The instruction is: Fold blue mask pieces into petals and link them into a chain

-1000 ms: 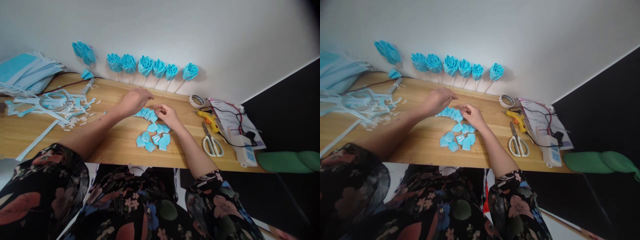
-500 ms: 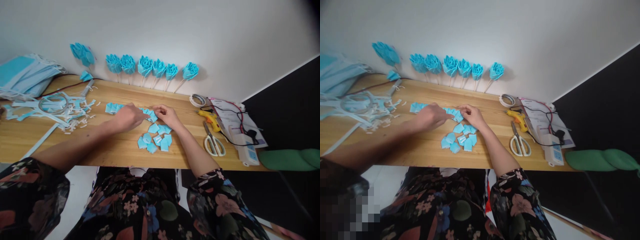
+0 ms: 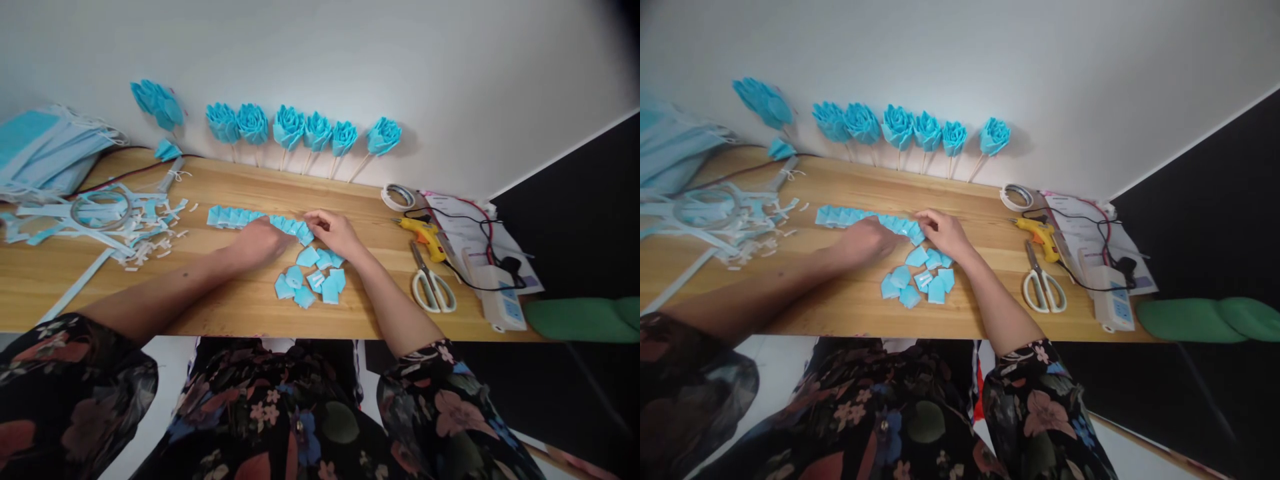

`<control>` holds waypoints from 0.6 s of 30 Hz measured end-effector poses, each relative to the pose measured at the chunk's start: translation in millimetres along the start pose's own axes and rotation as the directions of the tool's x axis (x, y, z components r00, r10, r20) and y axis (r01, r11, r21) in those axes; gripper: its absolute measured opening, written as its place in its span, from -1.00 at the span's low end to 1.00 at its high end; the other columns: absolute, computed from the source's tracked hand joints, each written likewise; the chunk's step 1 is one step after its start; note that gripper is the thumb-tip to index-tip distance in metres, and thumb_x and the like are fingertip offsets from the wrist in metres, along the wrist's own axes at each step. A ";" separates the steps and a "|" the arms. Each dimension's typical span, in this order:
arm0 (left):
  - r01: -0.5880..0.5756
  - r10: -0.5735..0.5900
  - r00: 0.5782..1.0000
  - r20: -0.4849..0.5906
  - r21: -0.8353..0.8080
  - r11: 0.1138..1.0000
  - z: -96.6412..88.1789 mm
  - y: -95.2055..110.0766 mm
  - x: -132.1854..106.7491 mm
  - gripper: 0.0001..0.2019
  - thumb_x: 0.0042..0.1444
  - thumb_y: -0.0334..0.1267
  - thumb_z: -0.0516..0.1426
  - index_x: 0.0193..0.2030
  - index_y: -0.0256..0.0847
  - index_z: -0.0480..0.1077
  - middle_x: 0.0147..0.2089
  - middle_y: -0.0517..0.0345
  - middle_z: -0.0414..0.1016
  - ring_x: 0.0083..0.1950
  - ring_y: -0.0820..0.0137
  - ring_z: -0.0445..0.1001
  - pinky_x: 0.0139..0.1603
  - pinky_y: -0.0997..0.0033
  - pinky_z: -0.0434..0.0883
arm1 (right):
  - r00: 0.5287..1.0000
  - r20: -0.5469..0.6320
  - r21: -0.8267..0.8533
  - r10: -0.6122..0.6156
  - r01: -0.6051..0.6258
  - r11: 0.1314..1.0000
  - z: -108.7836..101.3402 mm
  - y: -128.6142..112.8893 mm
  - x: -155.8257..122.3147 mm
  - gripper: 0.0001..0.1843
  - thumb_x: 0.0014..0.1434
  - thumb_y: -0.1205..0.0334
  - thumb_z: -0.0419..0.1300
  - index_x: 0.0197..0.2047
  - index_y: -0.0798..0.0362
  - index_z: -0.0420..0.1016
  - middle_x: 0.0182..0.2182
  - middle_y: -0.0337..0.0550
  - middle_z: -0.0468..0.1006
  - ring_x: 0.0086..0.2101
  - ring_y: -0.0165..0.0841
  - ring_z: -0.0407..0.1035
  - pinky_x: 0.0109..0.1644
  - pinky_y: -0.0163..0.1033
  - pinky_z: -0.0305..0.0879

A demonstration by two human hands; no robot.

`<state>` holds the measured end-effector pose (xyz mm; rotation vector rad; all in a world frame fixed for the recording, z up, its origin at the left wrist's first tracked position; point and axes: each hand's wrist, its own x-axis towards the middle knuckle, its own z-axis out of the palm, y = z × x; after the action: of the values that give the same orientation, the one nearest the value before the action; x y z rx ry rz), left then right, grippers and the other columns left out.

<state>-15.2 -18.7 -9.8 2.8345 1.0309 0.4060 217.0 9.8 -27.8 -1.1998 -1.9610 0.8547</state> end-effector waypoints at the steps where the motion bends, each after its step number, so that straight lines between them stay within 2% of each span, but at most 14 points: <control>1: 0.017 -0.018 0.999 0.037 0.028 0.999 -1.8 2.0 1.0 -0.67 0.24 -0.38 -0.06 -0.17 -0.20 0.56 -0.44 0.08 0.53 -0.39 0.33 0.41 -0.23 0.29 0.21 | 1.000 0.016 0.031 0.007 -0.008 0.999 -1.8 -0.7 -0.2 -0.71 0.20 0.20 0.18 -0.01 -0.02 0.56 -0.21 -0.16 0.67 -0.20 -0.31 0.53 -0.08 -0.18 0.42; 4: 0.031 -0.040 0.995 0.093 0.092 0.995 -7.0 7.4 3.2 -0.66 0.25 -0.37 -0.07 -0.20 -0.21 0.55 -0.44 0.07 0.51 -0.40 0.31 0.40 -0.23 0.26 0.21 | 0.999 -0.013 0.096 0.042 -0.041 0.995 -9.9 -5.0 -1.7 -0.66 0.30 0.14 0.06 0.04 -0.01 0.54 -0.16 -0.13 0.67 -0.18 -0.30 0.54 -0.08 -0.15 0.45; 5: 0.028 -0.038 0.994 0.098 0.101 0.995 -8.3 8.8 3.5 -0.65 0.26 -0.36 -0.08 -0.21 -0.21 0.55 -0.45 0.06 0.50 -0.40 0.29 0.40 -0.22 0.25 0.21 | 0.998 -0.052 0.064 0.028 -0.024 0.998 -12.6 -7.2 -2.5 -0.65 0.31 0.17 0.02 0.03 -0.01 0.56 -0.14 -0.13 0.67 -0.15 -0.29 0.53 -0.04 -0.12 0.44; 7: 0.021 -0.036 0.993 0.109 0.130 0.991 -9.9 10.8 3.6 -0.64 0.27 -0.36 -0.09 -0.19 -0.20 0.56 -0.45 0.04 0.51 -0.41 0.26 0.41 -0.23 0.22 0.22 | 0.992 -0.096 -0.085 -0.077 0.069 0.994 -16.4 -11.9 -4.4 -0.62 0.27 0.32 0.00 -0.03 -0.04 0.61 -0.07 -0.15 0.66 -0.05 -0.26 0.49 0.12 -0.03 0.37; 9: 0.017 -0.035 0.993 0.110 0.162 0.987 -9.8 11.6 3.4 -0.62 0.29 -0.35 -0.10 -0.14 -0.19 0.56 -0.42 0.02 0.54 -0.40 0.24 0.44 -0.23 0.21 0.22 | 0.979 -0.025 -0.261 -0.203 0.190 0.947 -17.0 -16.3 -6.0 -0.55 0.18 0.47 0.01 -0.10 -0.08 0.66 0.02 -0.20 0.62 0.07 -0.21 0.41 0.24 0.04 0.26; 11: 0.011 -0.031 0.994 0.103 0.184 0.983 -8.2 11.4 3.1 -0.63 0.29 -0.35 -0.10 -0.13 -0.20 0.56 -0.41 0.00 0.56 -0.39 0.25 0.45 -0.25 0.22 0.23 | 0.965 0.081 -0.385 -0.249 0.261 0.885 -14.7 -20.3 -6.8 -0.51 0.13 0.53 0.03 -0.14 -0.12 0.69 0.11 -0.24 0.56 0.15 -0.16 0.32 0.26 0.09 0.22; 14: -0.005 -0.009 0.997 0.071 0.196 0.981 -3.8 9.3 1.9 -0.64 0.26 -0.37 -0.08 -0.15 -0.20 0.57 -0.46 0.04 0.54 -0.43 0.30 0.44 -0.25 0.25 0.24 | 0.964 0.171 -0.516 -0.206 0.265 0.814 -7.8 -27.7 -6.8 -0.56 0.12 0.52 0.10 -0.15 -0.10 0.70 0.19 -0.21 0.50 0.23 -0.06 0.22 0.23 0.16 0.20; 18: -0.037 0.041 0.999 -0.018 0.192 0.981 1.0 5.5 -1.8 -0.64 0.23 -0.39 -0.07 -0.13 -0.19 0.56 -0.52 0.09 0.51 -0.48 0.35 0.40 -0.27 0.30 0.25 | 0.960 0.216 -0.618 -0.178 0.275 0.737 3.9 -38.4 -6.1 -0.69 0.18 0.44 0.16 -0.21 -0.07 0.71 0.23 -0.17 0.45 0.28 0.00 0.14 0.24 0.19 0.16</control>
<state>-12.8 -24.1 -10.2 3.0309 1.0750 0.3599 197.9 -10.4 -0.3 -1.2347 -2.5722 0.1135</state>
